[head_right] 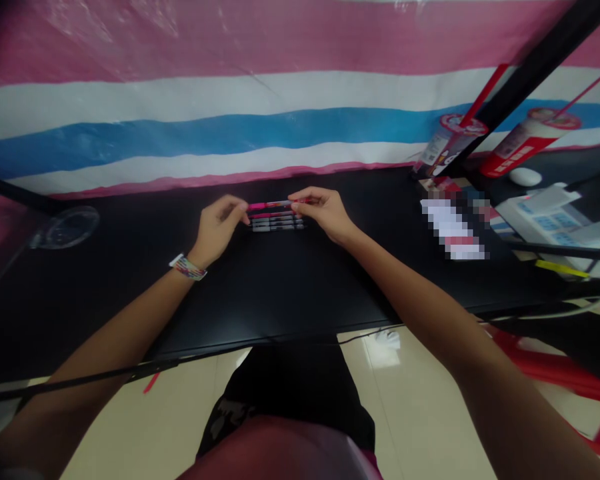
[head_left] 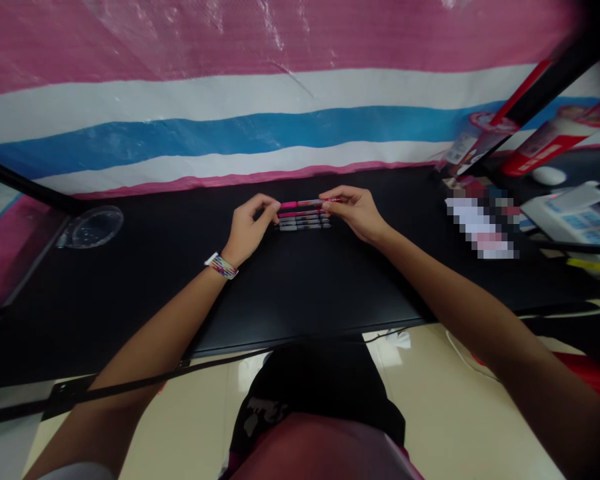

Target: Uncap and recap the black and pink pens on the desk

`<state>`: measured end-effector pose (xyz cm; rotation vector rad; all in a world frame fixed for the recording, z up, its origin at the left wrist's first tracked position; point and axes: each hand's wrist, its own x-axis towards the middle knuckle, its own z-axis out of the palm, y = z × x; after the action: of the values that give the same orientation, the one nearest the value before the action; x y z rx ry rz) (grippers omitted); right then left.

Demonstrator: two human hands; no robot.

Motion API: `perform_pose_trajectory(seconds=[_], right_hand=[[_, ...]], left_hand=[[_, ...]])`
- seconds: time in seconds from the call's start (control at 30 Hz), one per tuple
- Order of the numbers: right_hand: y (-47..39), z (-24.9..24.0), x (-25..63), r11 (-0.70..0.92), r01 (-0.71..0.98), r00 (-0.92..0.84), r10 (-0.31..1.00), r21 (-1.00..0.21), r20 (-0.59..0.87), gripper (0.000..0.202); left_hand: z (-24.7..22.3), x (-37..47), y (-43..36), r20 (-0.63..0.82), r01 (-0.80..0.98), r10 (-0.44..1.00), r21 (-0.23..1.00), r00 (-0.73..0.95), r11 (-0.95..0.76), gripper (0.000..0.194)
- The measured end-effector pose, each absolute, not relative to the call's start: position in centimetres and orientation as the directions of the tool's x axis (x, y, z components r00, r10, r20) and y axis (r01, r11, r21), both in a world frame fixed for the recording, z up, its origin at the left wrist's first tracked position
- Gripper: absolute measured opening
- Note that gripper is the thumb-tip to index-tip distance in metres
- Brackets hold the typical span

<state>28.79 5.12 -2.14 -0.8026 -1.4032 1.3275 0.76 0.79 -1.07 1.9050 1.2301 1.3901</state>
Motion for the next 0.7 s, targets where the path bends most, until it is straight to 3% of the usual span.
perform_pose_trajectory(seconds=[0.37, 0.47, 0.53, 0.6, 0.7], right_hand=[[5.4, -2.5, 28.8, 0.155, -0.163, -0.252, 0.948, -0.974, 0.193, 0.031], [5.3, -2.4, 28.9, 0.160, -0.161, -0.256, 0.946, -0.974, 0.198, 0.030], [5.3, -2.2, 29.0, 0.163, -0.154, -0.251, 0.947, -0.975, 0.198, 0.031], [5.4, -2.1, 29.1, 0.169, -0.139, -0.238, 0.951, -0.976, 0.198, 0.031], [5.8, -2.1, 29.4, 0.201, -0.118, -0.203, 0.954, -0.972, 0.222, 0.031]], left_hand=[[-1.1, 0.6, 1.0, 0.479, 0.335, 0.875, 0.815, 0.071, -0.473, 0.018], [-1.0, 0.4, 1.1, 0.441, 0.383, 0.895, 0.817, 0.067, -0.431, 0.046], [-1.0, 0.3, 1.2, 0.437, 0.400, 0.899, 0.817, 0.041, -0.416, 0.051], [-1.3, 0.1, 1.5, 0.454, 0.389, 0.891, 0.820, 0.006, -0.421, 0.045], [-1.7, 0.0, 1.9, 0.482, 0.342, 0.875, 0.831, -0.051, -0.438, 0.021]])
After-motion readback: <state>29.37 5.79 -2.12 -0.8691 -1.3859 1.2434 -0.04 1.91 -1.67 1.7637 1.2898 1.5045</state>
